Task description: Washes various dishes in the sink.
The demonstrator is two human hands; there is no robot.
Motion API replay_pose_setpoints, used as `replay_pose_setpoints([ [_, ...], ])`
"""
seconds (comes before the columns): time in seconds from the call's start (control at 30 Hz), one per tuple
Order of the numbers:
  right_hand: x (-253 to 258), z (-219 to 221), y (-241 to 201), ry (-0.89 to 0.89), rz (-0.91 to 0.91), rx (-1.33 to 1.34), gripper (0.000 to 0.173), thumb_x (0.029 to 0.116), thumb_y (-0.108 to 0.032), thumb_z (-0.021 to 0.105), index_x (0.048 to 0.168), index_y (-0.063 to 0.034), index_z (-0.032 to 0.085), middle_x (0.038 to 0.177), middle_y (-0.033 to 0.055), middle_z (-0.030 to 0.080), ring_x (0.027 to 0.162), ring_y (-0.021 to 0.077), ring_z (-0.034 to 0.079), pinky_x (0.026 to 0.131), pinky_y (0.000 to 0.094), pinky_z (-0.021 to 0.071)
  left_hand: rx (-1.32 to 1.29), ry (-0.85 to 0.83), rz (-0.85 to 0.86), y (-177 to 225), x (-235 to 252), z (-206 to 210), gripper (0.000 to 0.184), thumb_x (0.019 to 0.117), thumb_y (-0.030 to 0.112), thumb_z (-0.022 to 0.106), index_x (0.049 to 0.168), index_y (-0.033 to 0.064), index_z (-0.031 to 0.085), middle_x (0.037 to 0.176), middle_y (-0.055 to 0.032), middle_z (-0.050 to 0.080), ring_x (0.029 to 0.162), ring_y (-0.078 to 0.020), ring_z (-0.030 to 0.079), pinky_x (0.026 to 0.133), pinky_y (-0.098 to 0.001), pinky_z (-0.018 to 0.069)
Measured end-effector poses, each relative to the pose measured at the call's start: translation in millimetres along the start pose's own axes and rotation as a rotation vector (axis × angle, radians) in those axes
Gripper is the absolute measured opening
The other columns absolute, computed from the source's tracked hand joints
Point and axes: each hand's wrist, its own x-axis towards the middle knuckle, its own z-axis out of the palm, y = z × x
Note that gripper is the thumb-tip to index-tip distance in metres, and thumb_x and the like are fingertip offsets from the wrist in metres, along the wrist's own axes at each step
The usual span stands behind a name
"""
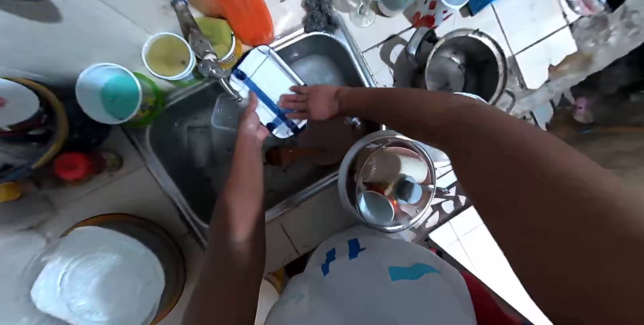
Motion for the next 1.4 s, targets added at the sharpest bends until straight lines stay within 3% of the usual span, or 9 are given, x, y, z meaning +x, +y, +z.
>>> replay_pose_setpoints([
  [0.17,-35.5,-27.9,-40.3,0.207,-0.016,-0.139,0.025,0.0994,0.003,0.051,0.119,0.0038,0.067,0.130,0.0243,0.066,0.128,0.0427,0.060,0.107,0.0577,0.0455,0.293,0.042,-0.053,11.4,-3.9,35.4,0.051,0.1037,0.035,0.059,0.149,0.0160,0.045,0.129,-0.0108,0.065,0.114,-0.0230,0.066,0.093,-0.0458,0.0583],
  [0.3,-61.9,-57.9,-62.8,0.485,0.170,0.118,0.013,0.0965,-0.003,0.059,0.100,0.0015,0.071,0.097,0.0192,0.074,0.091,0.0374,0.074,0.079,0.0535,0.0591,0.052,-0.328,0.028,-1.1,-4.5,41.9,0.036,0.1089,0.021,0.031,0.139,0.0158,0.050,0.120,-0.0041,0.066,0.106,-0.0111,0.066,0.089,-0.0317,0.0570],
  [0.37,-73.2,-72.7,-60.0,0.513,0.402,0.365,0.017,0.0933,-0.013,0.067,0.101,0.0010,0.070,0.094,0.0187,0.072,0.086,0.0375,0.072,0.076,0.0585,0.0573,-0.161,-0.352,-0.015,-17.6,-5.6,49.7,0.049,0.1102,0.039,0.023,0.132,0.0101,0.056,0.117,-0.0099,0.067,0.105,-0.0218,0.065,0.092,-0.0427,0.0555],
  [0.5,-77.2,-82.1,-34.4,0.769,0.856,1.042,0.033,0.0870,-0.011,0.076,0.112,0.0057,0.065,0.095,0.0147,0.070,0.085,0.0202,0.068,0.081,0.0414,0.0574,0.024,-0.229,-0.139,-26.6,-15.1,49.6,0.071,0.1064,0.063,0.026,0.162,0.0192,0.024,0.159,-0.0151,0.040,0.139,-0.0340,0.049,0.110,-0.0544,0.0455],
  [0.7,-39.7,-35.9,19.6,0.862,0.952,1.855,0.043,0.0936,-0.008,0.069,0.133,-0.0040,0.050,0.104,0.0118,0.068,0.087,0.0200,0.070,0.077,0.0370,0.0607,0.052,-0.123,-0.116,-8.2,-28.1,1.9,0.047,0.1073,0.031,0.053,0.148,0.0108,0.043,0.133,-0.0110,0.063,0.119,-0.0233,0.064,0.101,-0.0410,0.0542],
  [0.8,-9.5,-22.5,26.5,0.517,0.947,1.701,0.041,0.0971,-0.023,0.070,0.132,-0.0063,0.057,0.105,0.0116,0.070,0.083,0.0194,0.070,0.070,0.0356,0.0605,-0.065,-0.093,-0.072,1.1,-45.6,-29.1,0.039,0.1061,0.028,0.054,0.142,0.0132,0.048,0.129,-0.0109,0.065,0.116,-0.0243,0.066,0.098,-0.0447,0.0565],
  [1.1,58.8,-33.6,-24.8,-0.123,0.619,0.897,0.049,0.1014,-0.035,0.065,0.136,-0.0005,0.060,0.124,0.0228,0.066,0.113,0.0341,0.065,0.099,0.0535,0.0516,0.286,0.334,0.199,65.1,-159.1,-50.4,0.036,0.0907,0.005,0.070,0.125,0.0016,0.060,0.108,-0.0137,0.072,0.094,-0.0236,0.073,0.080,-0.0446,0.0632],
  [1.3,-44.1,-103.7,-33.9,-0.032,0.530,0.417,0.057,0.0982,-0.032,0.069,0.148,-0.0104,0.054,0.139,0.0222,0.060,0.126,0.0433,0.059,0.103,0.0659,0.0464,0.876,0.476,0.489,104.3,-312.7,-73.5,0.071,0.0811,0.018,0.080,0.135,-0.0106,0.045,0.111,-0.0068,0.067,0.096,-0.0016,0.067,0.083,-0.0233,0.0599],
  [1.4,-137.1,-132.4,-32.5,0.021,0.723,0.371,0.056,0.0981,-0.029,0.070,0.148,-0.0098,0.054,0.140,0.0241,0.059,0.127,0.0461,0.058,0.105,0.0685,0.0439,1.269,0.481,0.645,111.9,-370.3,-96.6,0.070,0.0852,0.020,0.075,0.136,-0.0192,0.047,0.132,-0.0332,0.058,0.116,-0.0229,0.063,0.100,-0.0345,0.0519],
])
